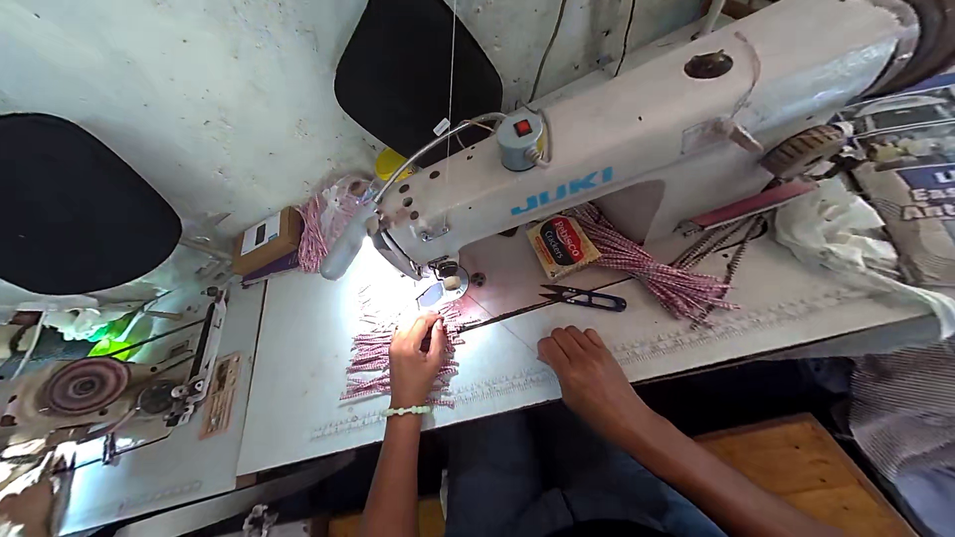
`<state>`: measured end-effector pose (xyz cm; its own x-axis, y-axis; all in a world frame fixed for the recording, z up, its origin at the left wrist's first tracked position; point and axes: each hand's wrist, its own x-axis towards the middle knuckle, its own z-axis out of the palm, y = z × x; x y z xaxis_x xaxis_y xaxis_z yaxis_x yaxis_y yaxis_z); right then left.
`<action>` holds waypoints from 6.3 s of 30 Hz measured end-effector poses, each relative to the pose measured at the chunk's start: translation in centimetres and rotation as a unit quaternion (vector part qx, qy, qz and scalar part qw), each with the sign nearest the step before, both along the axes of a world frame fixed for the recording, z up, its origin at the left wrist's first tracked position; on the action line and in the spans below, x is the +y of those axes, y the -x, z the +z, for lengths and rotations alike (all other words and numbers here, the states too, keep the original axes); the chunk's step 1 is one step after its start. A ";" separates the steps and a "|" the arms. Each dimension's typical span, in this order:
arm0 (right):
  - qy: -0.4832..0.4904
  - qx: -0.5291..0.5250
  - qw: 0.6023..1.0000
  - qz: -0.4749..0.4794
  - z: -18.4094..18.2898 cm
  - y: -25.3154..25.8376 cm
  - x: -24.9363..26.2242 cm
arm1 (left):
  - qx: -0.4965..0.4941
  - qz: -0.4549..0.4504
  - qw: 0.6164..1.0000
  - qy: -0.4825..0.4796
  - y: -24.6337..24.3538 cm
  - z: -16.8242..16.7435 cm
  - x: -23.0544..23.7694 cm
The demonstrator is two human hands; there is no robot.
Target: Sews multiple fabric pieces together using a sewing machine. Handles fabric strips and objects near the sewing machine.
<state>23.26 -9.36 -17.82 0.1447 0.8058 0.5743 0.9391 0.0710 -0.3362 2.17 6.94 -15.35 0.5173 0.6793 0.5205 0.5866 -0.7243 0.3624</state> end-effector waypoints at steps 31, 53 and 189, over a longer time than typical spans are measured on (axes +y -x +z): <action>0.041 -0.035 0.994 -0.093 4.1 -1.0 4.7 | -0.206 -0.164 0.961 0.088 2.1 3.2 -4.0; 0.124 0.002 0.991 -0.053 3.5 1.5 9.2 | -0.091 -0.432 0.847 0.295 -0.6 4.0 -8.3; 0.019 0.036 0.937 -0.347 3.0 -13.7 0.0 | 0.190 -0.012 0.975 0.115 -2.8 2.7 2.9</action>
